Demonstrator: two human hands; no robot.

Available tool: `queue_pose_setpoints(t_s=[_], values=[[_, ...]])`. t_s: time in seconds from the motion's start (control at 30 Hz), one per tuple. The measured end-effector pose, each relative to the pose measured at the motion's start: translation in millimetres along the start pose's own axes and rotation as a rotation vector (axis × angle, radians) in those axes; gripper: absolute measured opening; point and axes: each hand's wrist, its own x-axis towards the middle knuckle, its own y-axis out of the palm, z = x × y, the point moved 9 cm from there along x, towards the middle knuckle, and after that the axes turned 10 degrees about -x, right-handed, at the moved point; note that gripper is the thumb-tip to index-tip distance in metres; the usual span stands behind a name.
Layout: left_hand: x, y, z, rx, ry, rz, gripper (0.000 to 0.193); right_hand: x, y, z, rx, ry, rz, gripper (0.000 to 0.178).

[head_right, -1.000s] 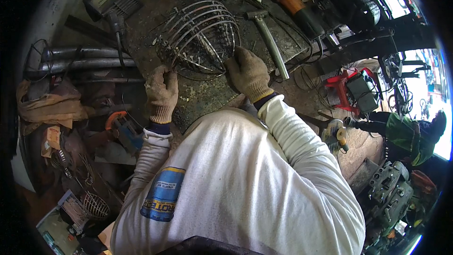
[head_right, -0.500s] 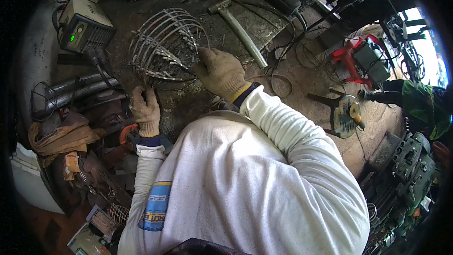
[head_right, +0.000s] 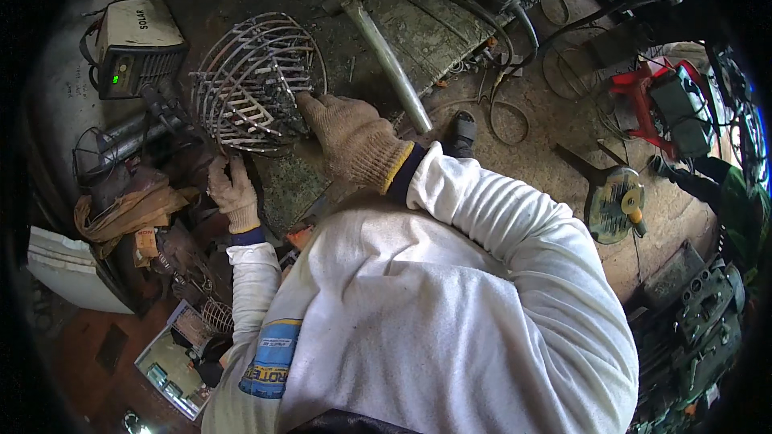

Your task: The person constructs a metal cage-like structure by positioning curved metal rods onto a frame and welding them together using a welding torch.

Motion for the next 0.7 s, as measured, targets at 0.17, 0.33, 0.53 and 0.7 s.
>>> queue_pose_setpoints(t_s=[0.17,0.33,0.53,0.7], values=[[-5.7,-1.2,-9.7,0.032,-0.129,-0.053,0.029,2.3,-1.4,-3.9,0.066,-0.046,0.06,0.071],[-15.4,0.6,-8.3,0.003,-0.278,-0.036,0.035,2.8,0.8,-8.5,0.087,-0.065,0.06,0.074],[-27.3,3.2,-20.2,0.033,-0.124,-0.143,0.028,-16.7,-53.5,-3.6,-0.022,-0.13,-0.013,0.058],[-28.1,4.6,-19.0,0.048,-0.163,-0.136,0.029,-20.8,-81.2,-1.1,-0.679,-0.175,-0.182,0.05]])
